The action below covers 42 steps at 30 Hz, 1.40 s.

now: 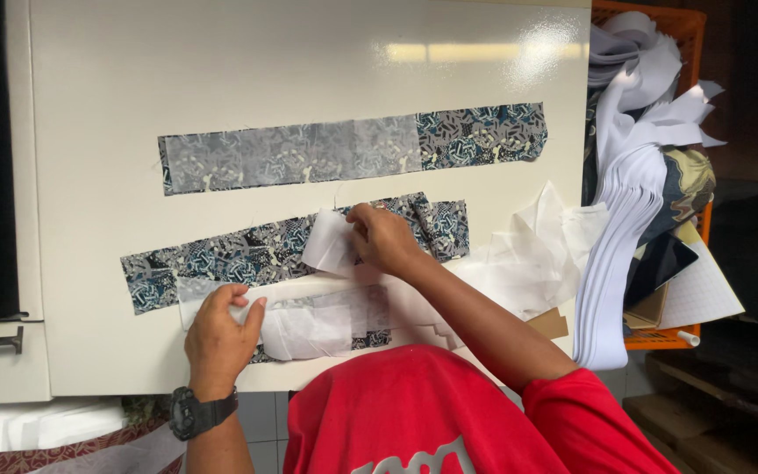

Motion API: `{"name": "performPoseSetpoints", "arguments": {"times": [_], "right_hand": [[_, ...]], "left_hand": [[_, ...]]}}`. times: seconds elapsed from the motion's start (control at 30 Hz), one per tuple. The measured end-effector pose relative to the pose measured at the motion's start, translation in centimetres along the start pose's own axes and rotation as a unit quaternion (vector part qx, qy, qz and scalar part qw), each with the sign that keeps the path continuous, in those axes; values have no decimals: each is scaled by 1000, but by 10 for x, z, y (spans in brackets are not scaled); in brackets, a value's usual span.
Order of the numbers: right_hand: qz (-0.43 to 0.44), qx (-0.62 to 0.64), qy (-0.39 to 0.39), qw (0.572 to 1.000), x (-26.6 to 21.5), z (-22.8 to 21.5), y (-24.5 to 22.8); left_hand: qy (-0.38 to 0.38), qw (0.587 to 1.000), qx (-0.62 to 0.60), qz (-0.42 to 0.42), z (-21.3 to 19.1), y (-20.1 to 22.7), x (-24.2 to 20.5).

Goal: The person arranges patterned fabric strips and white fabric pieces on a white worktable. They pick up, unfold, and place the pieces in rows, then smooth them flat. The person handles the fabric by hand without visible tools.

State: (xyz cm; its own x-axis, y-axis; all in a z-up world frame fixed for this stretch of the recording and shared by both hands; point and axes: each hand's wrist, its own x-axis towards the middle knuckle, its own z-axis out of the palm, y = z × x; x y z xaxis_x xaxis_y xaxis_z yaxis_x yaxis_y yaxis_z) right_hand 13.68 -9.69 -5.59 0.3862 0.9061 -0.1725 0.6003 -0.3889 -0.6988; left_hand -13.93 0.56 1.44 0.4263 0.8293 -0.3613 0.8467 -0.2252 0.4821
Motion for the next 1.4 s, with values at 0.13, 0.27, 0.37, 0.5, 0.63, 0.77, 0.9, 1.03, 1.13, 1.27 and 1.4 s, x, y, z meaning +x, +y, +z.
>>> {"name": "performPoseSetpoints", "arguments": {"times": [0.13, 0.27, 0.37, 0.5, 0.63, 0.77, 0.9, 1.03, 1.13, 1.27, 1.4], "right_hand": [[94, 188, -63, 976, -6, -22, -2], [113, 329, -96, 933, -18, -44, 0], [95, 249, -56, 962, -35, -60, 12], [102, 204, 52, 972, -52, -93, 53], [180, 95, 168, 964, -39, -118, 84], [230, -10, 138, 963, 14, -116, 78], [280, -149, 11, 948, 62, -95, 62], [219, -176, 29, 959, 73, -84, 58], [233, -154, 58, 958, 72, -77, 63], [235, -138, 108, 956, 74, -71, 69], [209, -142, 110, 961, 74, -68, 66]], "left_hand": [[115, 968, -41, 220, 30, 35, 10], [70, 983, -54, 162, 65, 81, 47], [-9, 994, -45, 98, 64, 98, 51], [-119, 966, -203, 108, 34, 79, 30], [-240, 965, -50, 95, 21, 56, 12], [-144, 967, -23, 207, 36, 54, 3], [-51, 976, -31, 209, 31, 48, 4], [-73, 989, -51, 117, 15, 46, 2], [-70, 990, -65, 105, 13, 45, -2], [-73, 987, -85, 115, 20, 53, -5], [-81, 981, -101, 142, 25, 63, -4]]}}
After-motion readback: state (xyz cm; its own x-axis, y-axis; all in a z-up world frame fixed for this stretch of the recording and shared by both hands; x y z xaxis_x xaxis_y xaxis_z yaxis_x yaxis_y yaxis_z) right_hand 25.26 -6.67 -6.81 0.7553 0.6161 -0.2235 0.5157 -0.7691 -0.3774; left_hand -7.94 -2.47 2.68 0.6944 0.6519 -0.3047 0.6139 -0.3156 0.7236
